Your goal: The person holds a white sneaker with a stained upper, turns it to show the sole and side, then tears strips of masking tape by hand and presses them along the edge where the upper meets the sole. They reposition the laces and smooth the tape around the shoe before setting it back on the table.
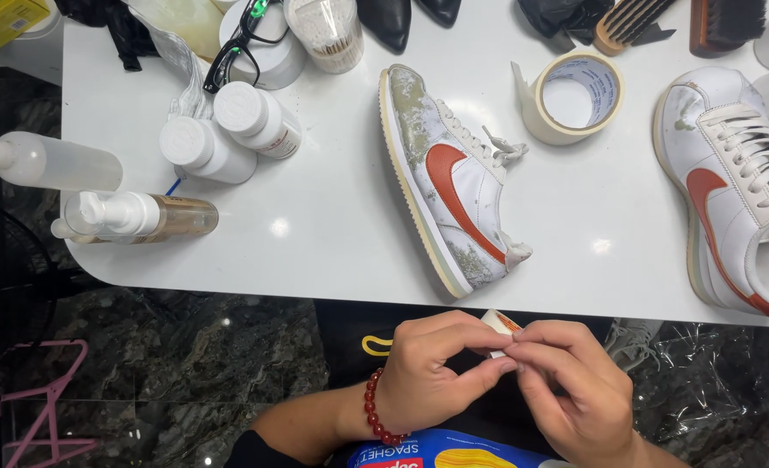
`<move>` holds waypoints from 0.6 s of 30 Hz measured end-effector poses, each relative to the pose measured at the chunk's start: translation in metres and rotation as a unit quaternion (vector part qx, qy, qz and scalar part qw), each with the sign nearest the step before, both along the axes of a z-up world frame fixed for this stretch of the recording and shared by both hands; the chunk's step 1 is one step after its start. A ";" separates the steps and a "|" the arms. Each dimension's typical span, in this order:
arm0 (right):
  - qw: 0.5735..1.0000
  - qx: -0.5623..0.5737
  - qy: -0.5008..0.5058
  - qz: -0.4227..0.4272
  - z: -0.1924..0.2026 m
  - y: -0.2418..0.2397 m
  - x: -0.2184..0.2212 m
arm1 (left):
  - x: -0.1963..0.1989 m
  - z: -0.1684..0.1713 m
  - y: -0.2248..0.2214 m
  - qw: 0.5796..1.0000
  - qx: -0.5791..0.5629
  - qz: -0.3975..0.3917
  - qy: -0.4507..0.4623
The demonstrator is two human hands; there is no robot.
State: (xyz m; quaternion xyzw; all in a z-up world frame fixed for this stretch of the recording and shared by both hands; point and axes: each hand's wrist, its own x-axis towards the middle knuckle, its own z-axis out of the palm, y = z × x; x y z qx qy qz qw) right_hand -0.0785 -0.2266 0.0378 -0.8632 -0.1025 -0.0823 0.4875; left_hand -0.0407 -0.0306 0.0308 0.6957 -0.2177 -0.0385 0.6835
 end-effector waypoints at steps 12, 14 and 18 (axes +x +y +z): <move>0.996 -0.032 0.044 0.069 0.009 -0.011 0.010 | 0.003 -0.011 0.017 0.996 -0.045 0.009 0.075; 0.996 -0.039 0.040 0.070 0.008 -0.012 0.011 | 0.007 -0.008 0.019 0.996 -0.037 0.008 0.076; 0.995 -0.082 0.026 0.056 0.008 -0.014 0.011 | 0.013 -0.006 0.020 0.996 -0.028 0.009 0.082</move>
